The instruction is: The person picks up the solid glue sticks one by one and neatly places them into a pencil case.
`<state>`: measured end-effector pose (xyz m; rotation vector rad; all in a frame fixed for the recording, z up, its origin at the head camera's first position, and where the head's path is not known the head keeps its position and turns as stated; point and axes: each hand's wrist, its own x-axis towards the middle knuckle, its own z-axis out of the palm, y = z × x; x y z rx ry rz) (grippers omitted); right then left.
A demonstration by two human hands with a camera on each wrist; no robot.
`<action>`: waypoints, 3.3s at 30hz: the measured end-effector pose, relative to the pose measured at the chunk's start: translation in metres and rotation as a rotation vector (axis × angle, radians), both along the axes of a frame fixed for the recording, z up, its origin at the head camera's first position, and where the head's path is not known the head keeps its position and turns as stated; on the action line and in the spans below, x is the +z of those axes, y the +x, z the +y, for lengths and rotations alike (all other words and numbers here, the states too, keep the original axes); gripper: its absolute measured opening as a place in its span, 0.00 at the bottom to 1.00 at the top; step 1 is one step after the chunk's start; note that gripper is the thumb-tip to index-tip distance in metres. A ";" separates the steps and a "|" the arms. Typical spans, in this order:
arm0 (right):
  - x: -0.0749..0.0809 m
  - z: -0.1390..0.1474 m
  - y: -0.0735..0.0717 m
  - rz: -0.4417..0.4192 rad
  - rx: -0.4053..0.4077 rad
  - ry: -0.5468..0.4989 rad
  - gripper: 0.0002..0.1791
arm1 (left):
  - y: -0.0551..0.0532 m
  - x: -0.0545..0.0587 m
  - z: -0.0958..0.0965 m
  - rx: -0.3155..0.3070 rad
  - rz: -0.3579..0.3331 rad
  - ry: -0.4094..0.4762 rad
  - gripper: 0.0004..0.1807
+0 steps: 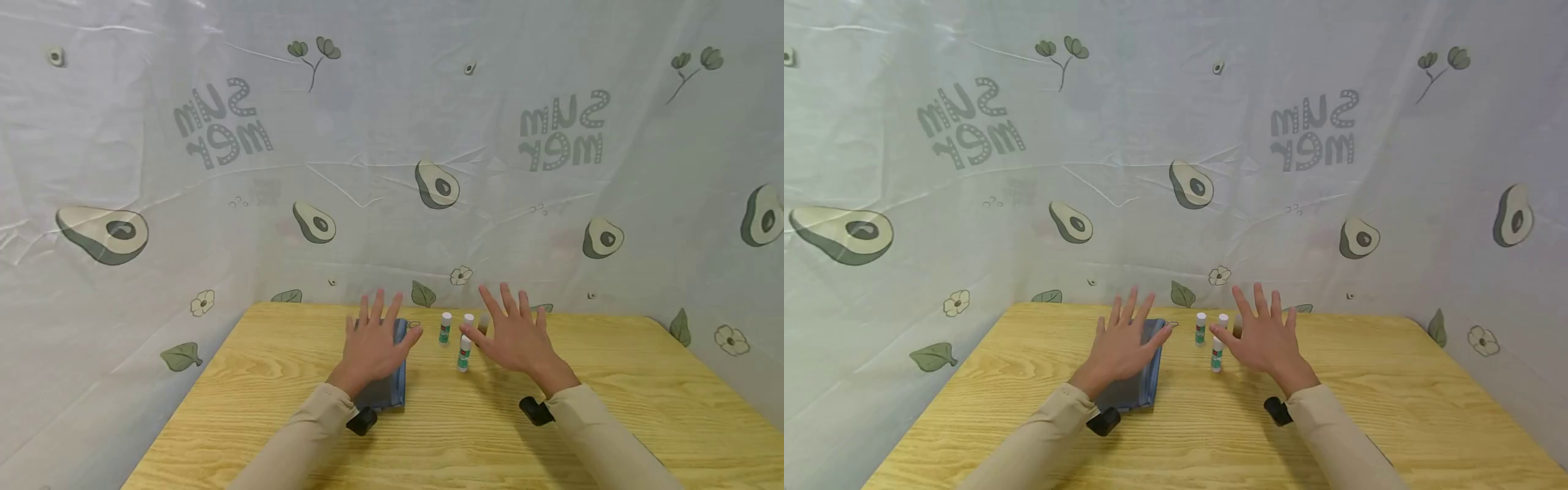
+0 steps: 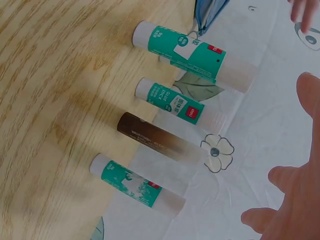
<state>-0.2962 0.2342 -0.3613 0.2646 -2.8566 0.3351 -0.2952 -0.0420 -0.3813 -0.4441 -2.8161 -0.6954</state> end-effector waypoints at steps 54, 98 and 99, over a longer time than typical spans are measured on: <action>-0.003 0.022 -0.001 -0.082 0.076 -0.209 0.51 | 0.028 -0.059 -0.026 -0.038 -0.026 0.136 0.16; -0.036 0.036 -0.010 -0.266 -0.206 -0.825 0.40 | 0.026 -0.059 -0.023 0.061 -0.238 0.533 0.29; -0.036 0.036 -0.011 -0.265 -0.207 -0.826 0.40 | 0.026 -0.057 -0.024 0.063 -0.231 0.531 0.29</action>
